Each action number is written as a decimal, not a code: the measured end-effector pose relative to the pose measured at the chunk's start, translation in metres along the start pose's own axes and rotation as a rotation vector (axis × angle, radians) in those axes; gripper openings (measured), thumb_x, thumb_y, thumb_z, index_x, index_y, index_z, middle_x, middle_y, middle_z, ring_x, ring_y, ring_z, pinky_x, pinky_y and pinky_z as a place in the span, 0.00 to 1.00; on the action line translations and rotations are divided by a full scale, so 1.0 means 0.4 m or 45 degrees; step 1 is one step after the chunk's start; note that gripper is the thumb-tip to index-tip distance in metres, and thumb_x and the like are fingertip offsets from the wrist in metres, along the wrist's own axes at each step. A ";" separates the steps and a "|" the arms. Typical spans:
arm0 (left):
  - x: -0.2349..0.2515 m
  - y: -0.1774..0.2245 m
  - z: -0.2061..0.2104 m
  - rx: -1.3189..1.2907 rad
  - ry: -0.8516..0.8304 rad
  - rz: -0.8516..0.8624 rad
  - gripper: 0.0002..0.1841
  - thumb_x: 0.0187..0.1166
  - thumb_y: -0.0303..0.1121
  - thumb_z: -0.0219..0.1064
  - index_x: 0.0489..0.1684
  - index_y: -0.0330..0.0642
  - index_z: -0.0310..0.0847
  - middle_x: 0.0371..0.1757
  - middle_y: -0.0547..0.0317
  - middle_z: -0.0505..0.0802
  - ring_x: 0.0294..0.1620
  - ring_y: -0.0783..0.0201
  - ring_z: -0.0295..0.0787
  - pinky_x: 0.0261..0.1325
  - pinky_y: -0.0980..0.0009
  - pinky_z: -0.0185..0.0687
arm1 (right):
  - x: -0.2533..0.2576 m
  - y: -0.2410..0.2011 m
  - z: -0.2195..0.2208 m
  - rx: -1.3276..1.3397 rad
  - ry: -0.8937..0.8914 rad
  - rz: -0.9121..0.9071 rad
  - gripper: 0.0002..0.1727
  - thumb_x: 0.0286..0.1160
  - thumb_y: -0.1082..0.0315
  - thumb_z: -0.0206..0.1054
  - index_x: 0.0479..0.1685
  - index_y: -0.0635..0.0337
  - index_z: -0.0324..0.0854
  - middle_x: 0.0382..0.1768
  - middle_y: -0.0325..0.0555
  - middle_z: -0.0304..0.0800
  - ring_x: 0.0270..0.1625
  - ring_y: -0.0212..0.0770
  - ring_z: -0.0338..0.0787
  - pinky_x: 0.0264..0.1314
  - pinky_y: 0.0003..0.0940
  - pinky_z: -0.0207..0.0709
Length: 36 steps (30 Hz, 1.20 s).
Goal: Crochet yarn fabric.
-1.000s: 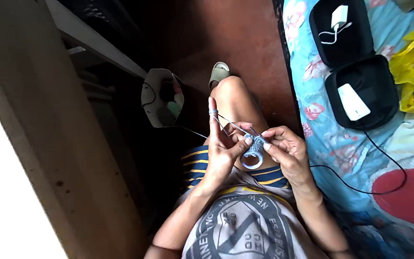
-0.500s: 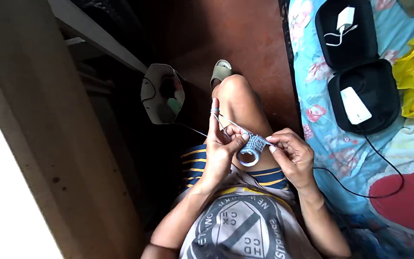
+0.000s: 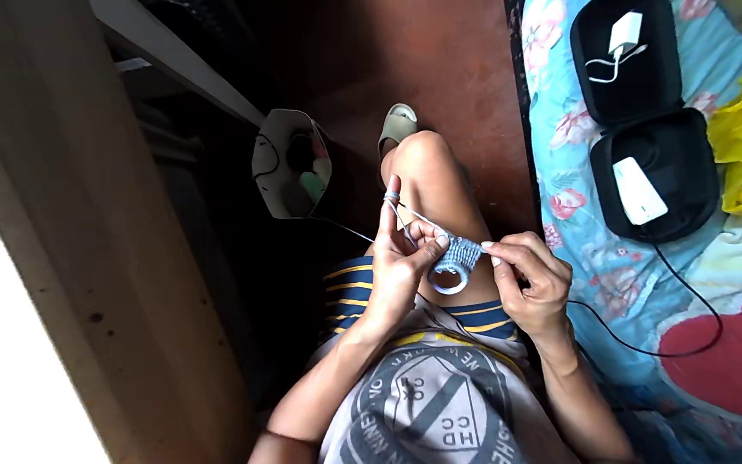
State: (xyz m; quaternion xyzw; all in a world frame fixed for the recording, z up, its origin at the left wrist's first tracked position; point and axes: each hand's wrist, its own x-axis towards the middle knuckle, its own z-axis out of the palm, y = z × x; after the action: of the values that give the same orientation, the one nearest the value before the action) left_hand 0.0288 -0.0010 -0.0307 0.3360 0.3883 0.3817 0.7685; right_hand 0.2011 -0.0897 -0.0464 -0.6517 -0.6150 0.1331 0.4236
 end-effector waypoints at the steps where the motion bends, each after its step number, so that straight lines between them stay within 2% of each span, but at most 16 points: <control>1: 0.000 -0.001 0.000 -0.005 0.002 -0.003 0.53 0.72 0.11 0.63 0.97 0.56 0.33 0.34 0.57 0.88 0.29 0.70 0.87 0.38 0.75 0.87 | 0.000 0.000 0.000 0.000 0.005 -0.008 0.11 0.75 0.75 0.63 0.42 0.64 0.93 0.36 0.49 0.88 0.30 0.28 0.81 0.31 0.17 0.73; 12: 0.003 -0.006 0.002 0.022 -0.004 -0.009 0.50 0.73 0.12 0.63 0.96 0.54 0.39 0.34 0.56 0.88 0.28 0.69 0.86 0.37 0.75 0.86 | -0.004 0.000 0.002 -0.090 0.018 -0.058 0.12 0.74 0.75 0.62 0.42 0.63 0.93 0.36 0.50 0.88 0.31 0.32 0.83 0.31 0.21 0.74; 17: 0.004 -0.009 0.002 0.053 -0.006 -0.005 0.47 0.73 0.12 0.63 0.95 0.52 0.44 0.33 0.57 0.88 0.27 0.70 0.85 0.36 0.76 0.85 | -0.005 -0.001 0.005 -0.174 0.028 -0.122 0.12 0.73 0.76 0.62 0.41 0.63 0.94 0.36 0.52 0.90 0.35 0.37 0.87 0.34 0.25 0.78; 22: 0.003 -0.012 0.003 0.068 0.014 0.023 0.45 0.73 0.13 0.65 0.93 0.47 0.49 0.33 0.58 0.89 0.27 0.72 0.85 0.35 0.77 0.85 | -0.004 -0.005 0.005 -0.232 0.026 -0.146 0.12 0.72 0.76 0.62 0.40 0.62 0.94 0.35 0.52 0.90 0.35 0.38 0.87 0.33 0.26 0.77; 24: 0.001 -0.014 0.004 0.046 0.022 0.035 0.44 0.73 0.13 0.64 0.93 0.46 0.50 0.34 0.58 0.90 0.29 0.72 0.86 0.37 0.77 0.86 | -0.005 0.001 0.009 -0.095 0.004 -0.077 0.12 0.73 0.76 0.63 0.41 0.64 0.94 0.36 0.51 0.90 0.34 0.34 0.86 0.33 0.22 0.77; 27: -0.003 -0.013 0.005 0.011 0.015 0.022 0.43 0.75 0.13 0.63 0.93 0.47 0.50 0.36 0.58 0.91 0.32 0.71 0.89 0.42 0.75 0.88 | -0.009 0.009 0.015 0.295 -0.063 0.131 0.08 0.75 0.76 0.66 0.43 0.67 0.91 0.39 0.45 0.88 0.37 0.23 0.85 0.39 0.13 0.79; 29: -0.005 -0.010 0.007 -0.001 0.018 0.009 0.43 0.76 0.13 0.63 0.93 0.48 0.50 0.35 0.58 0.91 0.31 0.70 0.89 0.41 0.75 0.88 | -0.012 0.009 0.019 0.527 -0.093 0.251 0.07 0.74 0.77 0.66 0.44 0.66 0.89 0.41 0.41 0.88 0.41 0.21 0.86 0.43 0.13 0.83; 32: -0.007 -0.008 0.007 -0.008 0.025 0.008 0.44 0.75 0.13 0.62 0.94 0.50 0.47 0.37 0.57 0.91 0.32 0.69 0.89 0.42 0.74 0.88 | -0.017 0.011 0.024 0.808 -0.098 0.401 0.10 0.71 0.77 0.67 0.47 0.59 0.90 0.41 0.34 0.90 0.41 0.23 0.88 0.45 0.18 0.85; 36: -0.007 -0.008 0.009 -0.027 -0.005 0.037 0.48 0.74 0.12 0.62 0.95 0.54 0.41 0.37 0.57 0.90 0.34 0.67 0.90 0.44 0.71 0.89 | -0.019 0.010 0.030 0.981 -0.078 0.493 0.13 0.71 0.77 0.67 0.48 0.52 0.91 0.41 0.31 0.92 0.41 0.23 0.89 0.45 0.20 0.85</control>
State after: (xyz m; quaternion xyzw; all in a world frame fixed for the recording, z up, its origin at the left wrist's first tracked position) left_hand 0.0316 -0.0057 -0.0306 0.3341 0.3778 0.3964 0.7672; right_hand 0.1939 -0.0917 -0.0591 -0.5451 -0.3990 0.4494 0.5846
